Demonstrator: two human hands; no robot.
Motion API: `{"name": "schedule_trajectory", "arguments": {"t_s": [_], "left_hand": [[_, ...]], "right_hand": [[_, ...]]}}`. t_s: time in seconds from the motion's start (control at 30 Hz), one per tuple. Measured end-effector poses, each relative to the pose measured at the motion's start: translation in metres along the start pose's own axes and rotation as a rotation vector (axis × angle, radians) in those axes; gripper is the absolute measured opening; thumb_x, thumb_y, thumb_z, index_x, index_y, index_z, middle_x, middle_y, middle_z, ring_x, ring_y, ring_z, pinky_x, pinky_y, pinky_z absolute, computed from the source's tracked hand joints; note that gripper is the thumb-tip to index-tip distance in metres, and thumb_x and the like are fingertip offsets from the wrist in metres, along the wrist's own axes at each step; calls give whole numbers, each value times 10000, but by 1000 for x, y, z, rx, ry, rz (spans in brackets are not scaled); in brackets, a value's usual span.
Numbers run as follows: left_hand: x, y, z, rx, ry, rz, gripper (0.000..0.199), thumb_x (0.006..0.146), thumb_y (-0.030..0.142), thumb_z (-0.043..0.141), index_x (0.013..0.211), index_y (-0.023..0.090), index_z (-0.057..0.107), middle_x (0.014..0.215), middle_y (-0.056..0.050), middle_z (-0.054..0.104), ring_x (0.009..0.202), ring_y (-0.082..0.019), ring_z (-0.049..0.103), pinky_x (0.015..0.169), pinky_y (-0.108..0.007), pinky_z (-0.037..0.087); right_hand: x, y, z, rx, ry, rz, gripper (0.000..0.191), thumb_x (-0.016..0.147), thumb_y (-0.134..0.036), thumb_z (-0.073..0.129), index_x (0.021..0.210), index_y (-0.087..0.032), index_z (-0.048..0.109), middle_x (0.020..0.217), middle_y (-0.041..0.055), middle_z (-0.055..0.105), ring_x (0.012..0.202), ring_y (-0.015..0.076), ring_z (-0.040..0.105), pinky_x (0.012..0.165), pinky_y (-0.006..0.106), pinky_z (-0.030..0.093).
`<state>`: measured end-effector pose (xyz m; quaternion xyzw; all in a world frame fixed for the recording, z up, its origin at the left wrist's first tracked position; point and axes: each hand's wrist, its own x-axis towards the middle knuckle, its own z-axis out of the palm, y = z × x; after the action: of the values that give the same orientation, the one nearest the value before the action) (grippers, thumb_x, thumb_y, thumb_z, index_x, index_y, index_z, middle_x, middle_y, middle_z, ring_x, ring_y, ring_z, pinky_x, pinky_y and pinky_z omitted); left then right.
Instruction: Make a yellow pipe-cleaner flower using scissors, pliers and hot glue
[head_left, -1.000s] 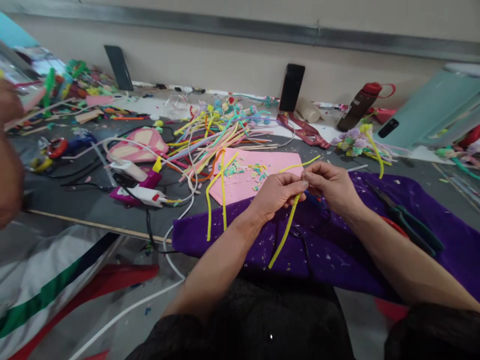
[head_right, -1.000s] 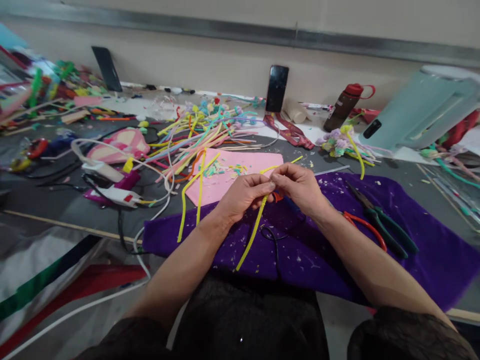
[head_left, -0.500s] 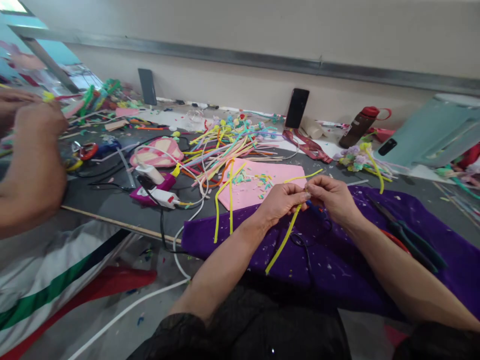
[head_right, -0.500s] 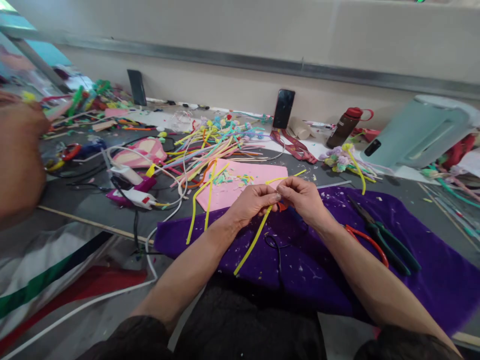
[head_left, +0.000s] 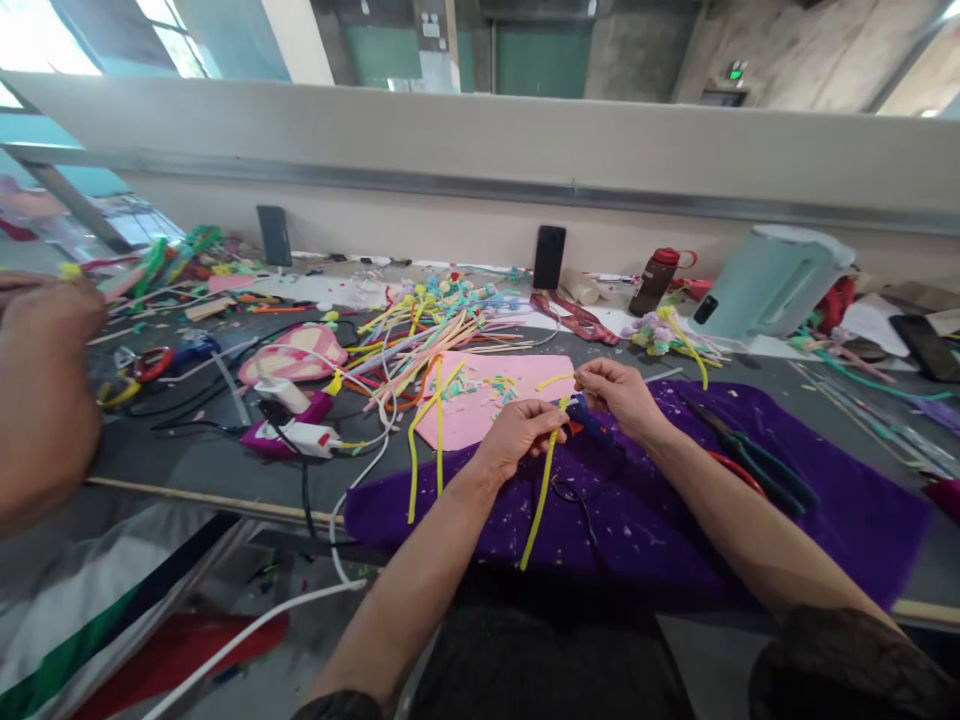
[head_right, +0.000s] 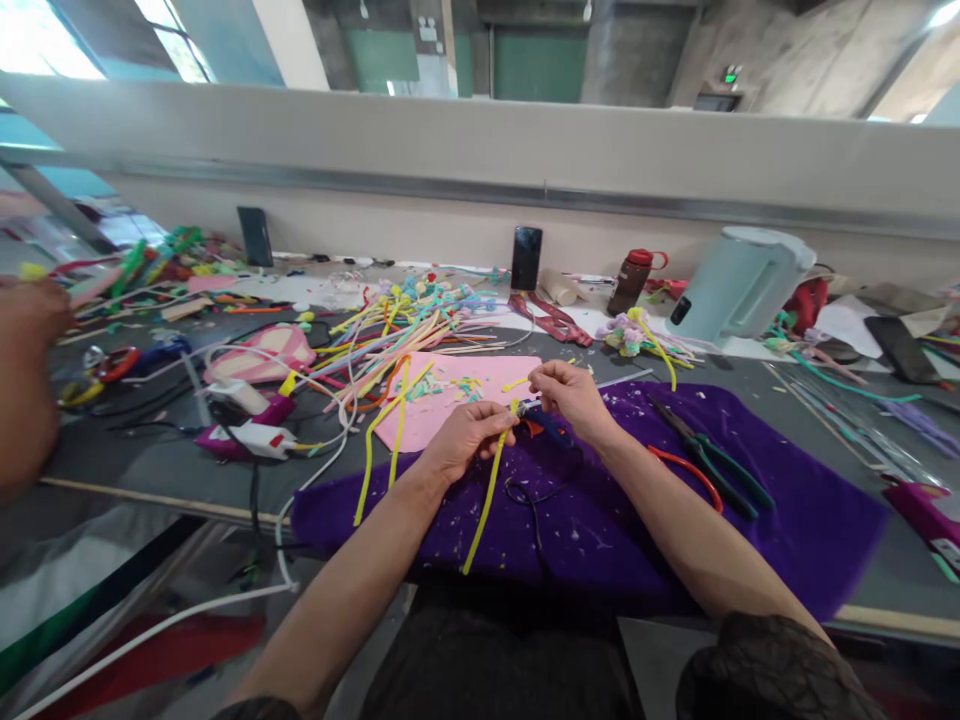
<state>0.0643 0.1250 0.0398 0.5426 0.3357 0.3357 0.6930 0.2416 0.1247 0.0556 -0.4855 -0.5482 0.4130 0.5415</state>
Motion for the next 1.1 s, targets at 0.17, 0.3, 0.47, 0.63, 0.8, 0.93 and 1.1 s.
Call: {"name": "schedule_trajectory", "arguments": {"t_s": [0.17, 0.3, 0.47, 0.63, 0.8, 0.93, 1.1], "left_hand": [[-6, 8, 9, -37, -57, -11, 246, 661, 371, 653, 647, 134, 588, 580, -25, 632, 386, -43, 446, 350, -160, 262], [-4, 30, 14, -49, -223, 43, 236, 658, 352, 671, 681, 123, 618, 598, -35, 640, 400, -40, 453, 358, -160, 282], [12, 34, -13, -184, 65, 137, 228, 667, 346, 670, 744, 136, 625, 572, 8, 613, 360, -13, 409, 332, -140, 244], [19, 25, -34, -284, 169, 138, 228, 677, 330, 658, 784, 131, 630, 559, 20, 598, 351, -14, 406, 317, -133, 241], [19, 27, -35, -323, 193, 147, 229, 659, 315, 669, 787, 129, 633, 554, 26, 591, 358, -20, 410, 318, -135, 258], [19, 27, -31, -277, 195, 154, 213, 677, 307, 655, 778, 121, 633, 554, 20, 590, 358, -20, 404, 320, -135, 255], [18, 27, -31, -261, 236, 203, 205, 683, 297, 652, 780, 117, 636, 554, 16, 591, 360, -22, 405, 322, -132, 260]], "right_hand": [[0, 6, 0, -38, -13, -8, 201, 684, -342, 655, 693, -158, 574, 482, -59, 505, 385, 60, 404, 376, 192, 260], [0, 5, -3, -108, -13, -30, 180, 701, -325, 642, 693, -160, 571, 521, -52, 520, 415, 62, 415, 409, 197, 299], [6, -2, -16, -199, 40, -81, 183, 724, -328, 617, 702, -152, 571, 488, -57, 488, 411, 60, 393, 412, 192, 274], [3, -4, -34, -473, -27, -100, 191, 743, -339, 582, 711, -150, 588, 537, -42, 515, 452, 76, 437, 462, 206, 315], [-11, -6, -31, -1008, -263, -48, 269, 776, -428, 544, 760, -178, 642, 659, 3, 623, 588, 122, 521, 538, 220, 310], [-14, 1, -24, -1126, -275, 83, 347, 646, -479, 658, 847, -197, 632, 720, 24, 641, 628, 157, 533, 536, 228, 274], [-5, 12, -32, -961, -248, 171, 189, 576, -315, 694, 691, -184, 620, 596, -8, 596, 567, 144, 510, 503, 225, 263]]}}
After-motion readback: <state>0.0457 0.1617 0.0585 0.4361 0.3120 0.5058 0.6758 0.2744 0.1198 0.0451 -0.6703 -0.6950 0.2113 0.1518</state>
